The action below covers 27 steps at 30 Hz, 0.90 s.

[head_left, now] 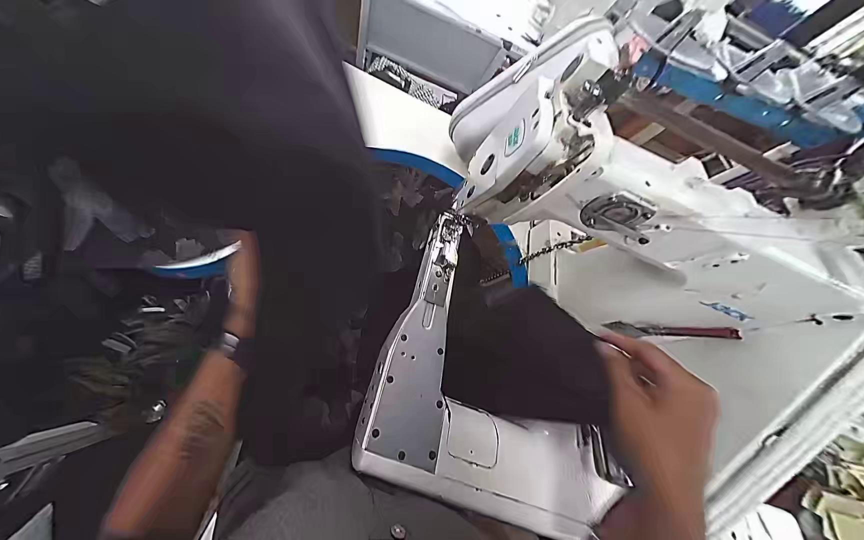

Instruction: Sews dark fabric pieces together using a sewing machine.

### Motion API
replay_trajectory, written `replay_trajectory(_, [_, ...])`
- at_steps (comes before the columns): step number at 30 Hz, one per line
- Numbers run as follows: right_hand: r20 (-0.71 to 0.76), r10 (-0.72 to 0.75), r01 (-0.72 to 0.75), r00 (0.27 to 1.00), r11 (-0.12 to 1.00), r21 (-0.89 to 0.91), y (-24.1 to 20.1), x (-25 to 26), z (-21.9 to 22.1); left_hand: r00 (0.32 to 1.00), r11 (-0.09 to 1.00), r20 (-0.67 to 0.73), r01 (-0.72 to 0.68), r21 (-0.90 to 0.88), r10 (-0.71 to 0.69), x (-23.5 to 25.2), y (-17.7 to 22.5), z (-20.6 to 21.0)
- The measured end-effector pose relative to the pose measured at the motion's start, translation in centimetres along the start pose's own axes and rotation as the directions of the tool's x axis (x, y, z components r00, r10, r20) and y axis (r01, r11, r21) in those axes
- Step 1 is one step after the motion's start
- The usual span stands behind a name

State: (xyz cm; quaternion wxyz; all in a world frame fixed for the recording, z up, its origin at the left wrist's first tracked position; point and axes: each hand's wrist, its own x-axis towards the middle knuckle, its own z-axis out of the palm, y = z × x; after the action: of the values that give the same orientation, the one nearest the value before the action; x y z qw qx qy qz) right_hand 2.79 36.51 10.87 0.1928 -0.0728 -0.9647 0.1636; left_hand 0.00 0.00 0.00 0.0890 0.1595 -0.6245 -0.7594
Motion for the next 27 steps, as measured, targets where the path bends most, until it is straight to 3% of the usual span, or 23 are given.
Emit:
replay_trajectory(3, [-0.188, 0.392, -0.422, 0.9, 0.893, -0.156, 6.6, -1.9, -3.0, 0.983, 0.999, 0.185, 0.024, -0.041, -0.016, 5.5, 1.5, 7.6])
replay_trajectory(4, [-0.237, 0.446, -0.491, 0.863, 0.852, -0.183, 7.2, -2.1, -3.1, 0.953, 0.993, 0.3, 0.01, 0.116, -0.045, 6.8, 1.9, 8.0])
replay_trajectory(5, [-0.242, 0.419, -0.466, 0.875, 0.865, -0.187, 6.6, -2.1, -3.1, 0.931, 0.948, 0.358, -0.053, 0.314, -0.067, 8.0, 2.2, 8.3])
replay_trajectory(7, [-0.205, 0.236, -0.263, 0.95, 0.958, -0.116, 2.1, -0.9, -0.5, 0.9, 0.706, 0.435, -0.333, 0.626, 0.038, 10.2, 3.9, 9.3])
replay_trajectory(9, [-0.145, -0.078, 0.075, 0.986, 0.997, -0.023, -4.1, 0.7, 4.5, 0.791, 0.411, 0.602, -0.587, 0.698, 0.107, 9.3, 6.0, 11.1])
replay_trajectory(11, [-0.084, -0.427, 0.416, 0.901, 0.902, -0.118, -7.8, 2.5, 9.6, 0.627, 0.234, 0.762, -0.775, 0.587, 0.163, 5.6, 5.2, 12.0])
replay_trajectory(12, [-0.051, -0.516, 0.502, 0.855, 0.848, -0.168, -8.0, 3.6, 11.5, 0.595, 0.207, 0.787, -0.801, 0.562, 0.163, 3.8, 3.9, 11.4])
replay_trajectory(14, [0.029, -0.501, 0.496, 0.865, 0.845, -0.2, -6.9, 5.4, 12.7, 0.666, 0.283, 0.732, -0.736, 0.615, 0.142, 2.6, 1.5, 7.6])
replay_trajectory(15, [0.057, -0.467, 0.469, 0.882, 0.864, -0.184, -6.4, 5.8, 12.5, 0.691, 0.365, 0.723, -0.68, 0.636, 0.028, 2.6, 1.4, 5.1])
replay_trajectory(16, [0.06, -0.461, 0.465, 0.885, 0.871, -0.162, -6.1, 5.8, 12.7, 0.636, 0.412, 0.763, -0.668, 0.62, -0.116, 2.4, 2.1, 3.0])
replay_trajectory(17, [0.052, -0.467, 0.47, 0.883, 0.872, -0.138, -5.7, 5.3, 13.3, 0.492, 0.455, 0.844, -0.715, 0.531, -0.213, 1.5, 3.2, 1.6])
replay_trajectory(18, [0.082, -0.461, 0.468, 0.883, 0.876, -0.114, -5.2, 4.0, 13.6, 0.288, 0.553, 0.93, -0.747, 0.368, -0.23, -0.1, 4.3, 1.0])
replay_trajectory(19, [0.106, -0.462, 0.471, 0.881, 0.877, -0.092, -5.1, 3.6, 13.9, 0.132, 0.655, 0.979, -0.728, 0.203, -0.157, -0.9, 5.1, 1.6])
replay_trajectory(20, [0.112, -0.469, 0.478, 0.876, 0.875, -0.073, -5.5, 4.2, 14.4, 0.091, 0.704, 0.993, -0.701, 0.117, -0.075, 0.0, 5.7, 3.0])
replay_trajectory(21, [0.121, -0.463, 0.472, 0.878, 0.88, -0.06, -6.0, 4.4, 14.6, 0.167, 0.707, 0.985, -0.702, 0.089, 0.041, 1.5, 5.3, 5.0])
replay_trajectory(23, [0.118, -0.439, 0.444, 0.891, 0.896, -0.024, -6.2, 4.5, 14.6, 0.458, 0.664, 0.866, -0.714, 0.224, 0.201, 4.9, 2.2, 10.4])
replay_trajectory(24, [0.117, -0.399, 0.399, 0.91, 0.917, 0.02, -5.8, 4.5, 14.0, 0.576, 0.68, 0.792, -0.664, 0.311, 0.2, 5.4, 0.4, 12.7])
replay_trajectory(26, [0.165, -0.204, 0.199, 0.965, 0.979, 0.047, -3.8, 5.7, 11.0, 0.732, 0.72, 0.67, -0.532, 0.447, 0.125, 4.0, -1.4, 15.8])
replay_trajectory(27, [0.181, -0.074, 0.076, 0.981, 0.997, -0.001, -2.2, 6.6, 9.4, 0.766, 0.725, 0.636, -0.488, 0.485, 0.091, 3.3, -1.7, 16.0])
